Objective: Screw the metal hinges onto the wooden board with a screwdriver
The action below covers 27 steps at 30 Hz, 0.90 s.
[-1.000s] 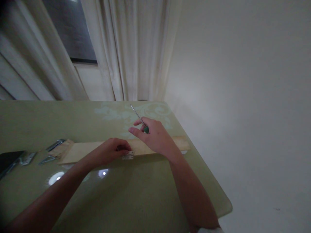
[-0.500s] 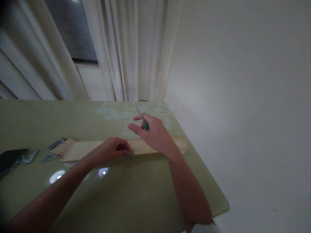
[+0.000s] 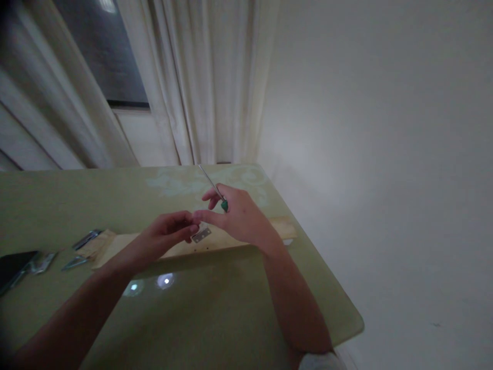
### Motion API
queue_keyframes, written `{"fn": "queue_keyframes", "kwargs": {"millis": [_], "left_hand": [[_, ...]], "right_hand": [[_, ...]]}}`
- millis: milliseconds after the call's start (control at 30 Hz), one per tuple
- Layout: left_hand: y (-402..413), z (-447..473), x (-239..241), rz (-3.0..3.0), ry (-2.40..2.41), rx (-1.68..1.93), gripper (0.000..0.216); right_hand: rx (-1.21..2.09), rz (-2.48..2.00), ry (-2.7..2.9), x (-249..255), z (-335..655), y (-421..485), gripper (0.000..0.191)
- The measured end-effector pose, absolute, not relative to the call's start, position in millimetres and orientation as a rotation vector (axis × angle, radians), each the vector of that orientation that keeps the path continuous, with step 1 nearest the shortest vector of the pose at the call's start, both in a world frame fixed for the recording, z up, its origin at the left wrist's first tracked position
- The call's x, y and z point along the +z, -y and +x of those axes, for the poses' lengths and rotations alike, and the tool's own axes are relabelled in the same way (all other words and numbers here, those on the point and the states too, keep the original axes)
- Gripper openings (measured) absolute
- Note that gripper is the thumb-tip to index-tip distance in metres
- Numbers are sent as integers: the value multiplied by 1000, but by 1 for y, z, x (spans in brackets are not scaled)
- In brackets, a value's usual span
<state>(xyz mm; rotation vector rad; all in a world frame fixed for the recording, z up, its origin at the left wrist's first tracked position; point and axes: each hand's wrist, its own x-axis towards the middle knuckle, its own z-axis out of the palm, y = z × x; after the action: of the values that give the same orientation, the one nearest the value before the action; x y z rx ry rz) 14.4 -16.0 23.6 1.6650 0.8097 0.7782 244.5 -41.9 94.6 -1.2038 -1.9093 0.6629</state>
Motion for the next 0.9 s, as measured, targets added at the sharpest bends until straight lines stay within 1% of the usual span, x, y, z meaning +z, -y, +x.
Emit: {"fn": "queue_keyframes", "kwargs": {"millis": [100,233,367,467,567,633,733,900], "left_hand": [[25,15,36,1574,-805,941,31],[35,12,46,1473,-742,1022,27],[41,8,52,1357,-649,1017,23],[45,7,55,1214,-569,935,23],[47,9,55,1096,-493,866,24],[47,10,54,1085,-469,879,21],[45,11,52,1121,-495,961,17],[42,9,53,1291,-566,1126,16]], "right_hand": [[755,-1145,1921,95,244,45,29],[850,-1064,1813,95,238,48,23],[989,-888,1667,95,229,50,27],[1057,-793,1598,95,224,51,27],[1073,-775,1590,94,221,51,26],[1055,-795,1604,94,222,52,24],[1023,-851,1626,94,223,52,23],[1030,-884,1638,97,225,55,23]]}}
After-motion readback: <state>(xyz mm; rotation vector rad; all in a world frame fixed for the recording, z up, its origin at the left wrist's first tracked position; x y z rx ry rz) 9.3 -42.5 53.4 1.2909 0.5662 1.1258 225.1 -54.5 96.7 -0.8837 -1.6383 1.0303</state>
